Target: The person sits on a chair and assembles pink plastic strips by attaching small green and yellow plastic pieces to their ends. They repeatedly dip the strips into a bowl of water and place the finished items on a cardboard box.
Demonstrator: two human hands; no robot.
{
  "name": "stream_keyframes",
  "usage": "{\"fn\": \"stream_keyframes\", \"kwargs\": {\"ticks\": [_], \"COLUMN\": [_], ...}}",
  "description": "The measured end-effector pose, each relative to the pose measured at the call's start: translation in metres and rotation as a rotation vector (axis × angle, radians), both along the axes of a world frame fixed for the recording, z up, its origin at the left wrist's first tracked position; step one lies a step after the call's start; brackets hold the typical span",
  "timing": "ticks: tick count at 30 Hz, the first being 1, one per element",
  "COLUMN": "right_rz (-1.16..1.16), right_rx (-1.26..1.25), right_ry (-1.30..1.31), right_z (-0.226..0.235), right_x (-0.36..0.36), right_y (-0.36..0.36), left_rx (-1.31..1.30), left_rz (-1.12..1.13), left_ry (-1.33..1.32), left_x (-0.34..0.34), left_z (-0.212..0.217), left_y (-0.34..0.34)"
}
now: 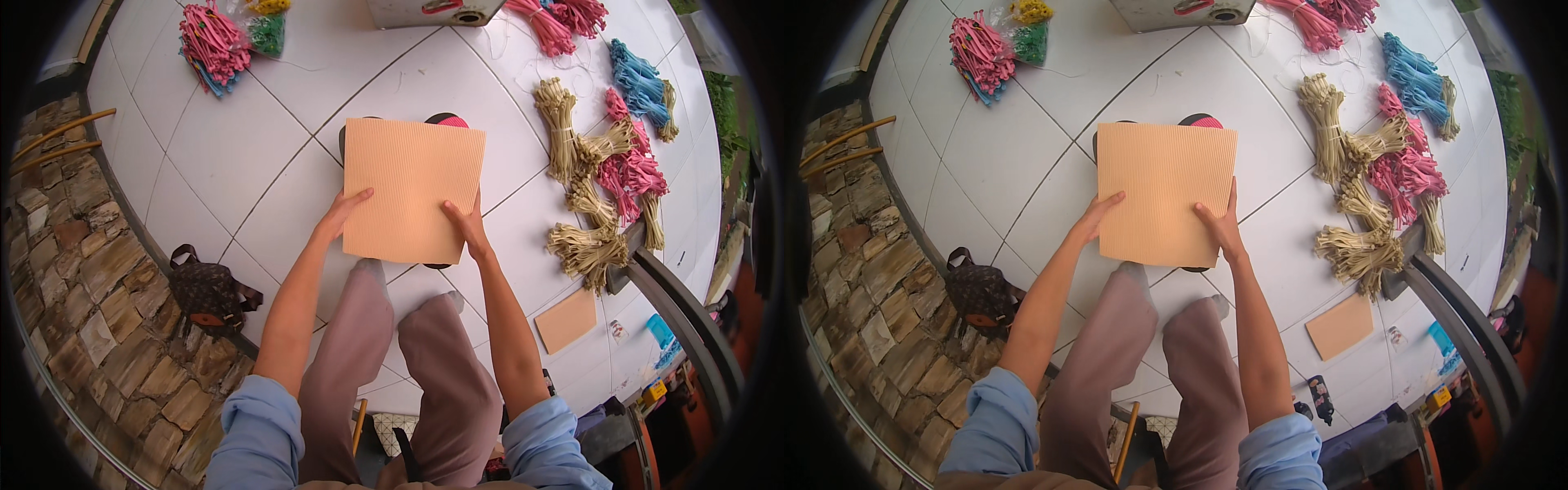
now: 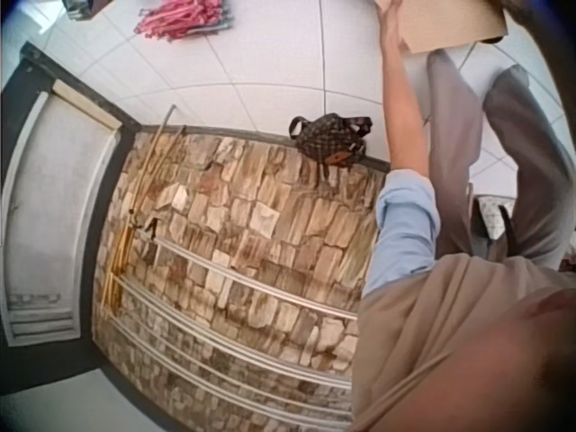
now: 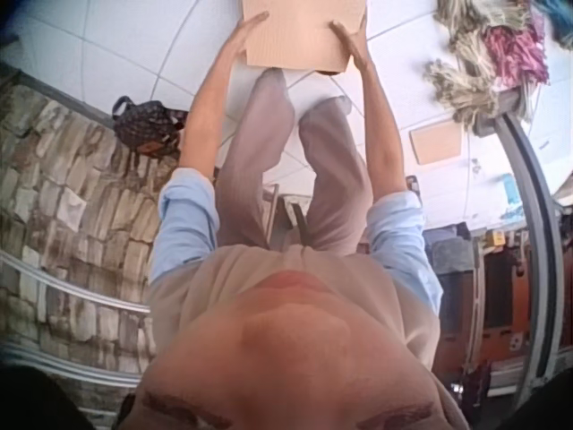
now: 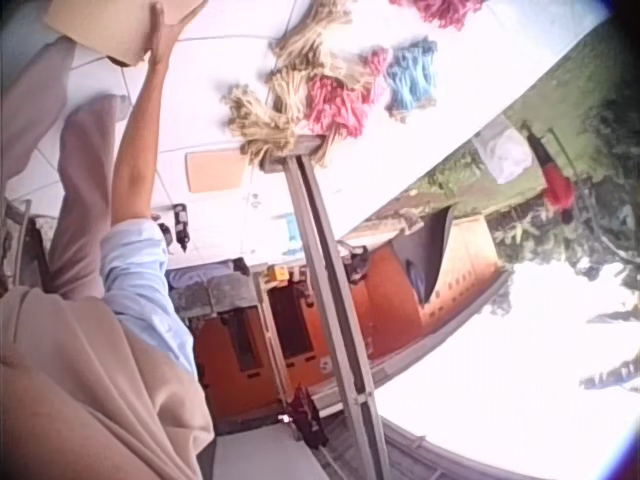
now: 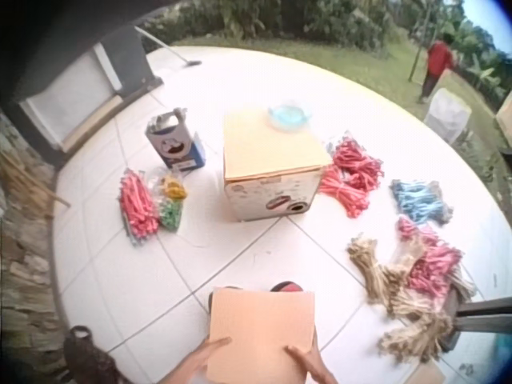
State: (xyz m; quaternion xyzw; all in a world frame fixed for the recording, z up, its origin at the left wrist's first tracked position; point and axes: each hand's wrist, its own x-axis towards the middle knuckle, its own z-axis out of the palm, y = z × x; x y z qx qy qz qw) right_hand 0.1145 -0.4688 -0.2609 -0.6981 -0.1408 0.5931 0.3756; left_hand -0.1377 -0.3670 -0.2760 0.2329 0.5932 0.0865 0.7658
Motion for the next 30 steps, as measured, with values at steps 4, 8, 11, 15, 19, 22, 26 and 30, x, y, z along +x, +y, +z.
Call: {"fn": "stream_keyframes", "kwargs": {"ticks": [4,8,11,15,19,22,26,30], "right_rz": [-0.056,-0.082,-0.011,0.106,-0.155,-0.077,0.264,0.597], "right_rx": [0.006,-0.002,0.013,-0.059,-0.094,-0.216,-0.421,-0.599], "right_ry": [0.077,0.107,0.049,-0.28,-0.423,-0.628,-0.748,-0.608], "right_z": [0.004,-0.005,-0.004,0.016,0.047,0.091,0.209,0.344], "right_x": [0.025,0.058,0.072,0.063,0.064,0.077,0.038,0.002], "right_y": [0.014,0.042,0.055,0.065,0.059,-0.014,-0.17,-0.328], "left_rx": [-0.017,-0.033,-0.036,0.193,0.486,0.434,0.184,-0.234], "left_rz": [-0.028,-0.069,-0.064,-0.005,0.188,0.105,-0.37,-0.71], "left_ry": [-0.077,-0.077,-0.081,0.126,0.445,0.414,0.439,0.393], "left_x": [0.035,0.067,0.077,0.068,0.041,-0.002,-0.119,-0.203], "left_z": [0.011,0.012,0.008,0.008,0.035,0.088,0.189,0.323], "left_y": [0.02,0.054,0.06,0.035,0.017,-0.023,-0.145,-0.24]}}
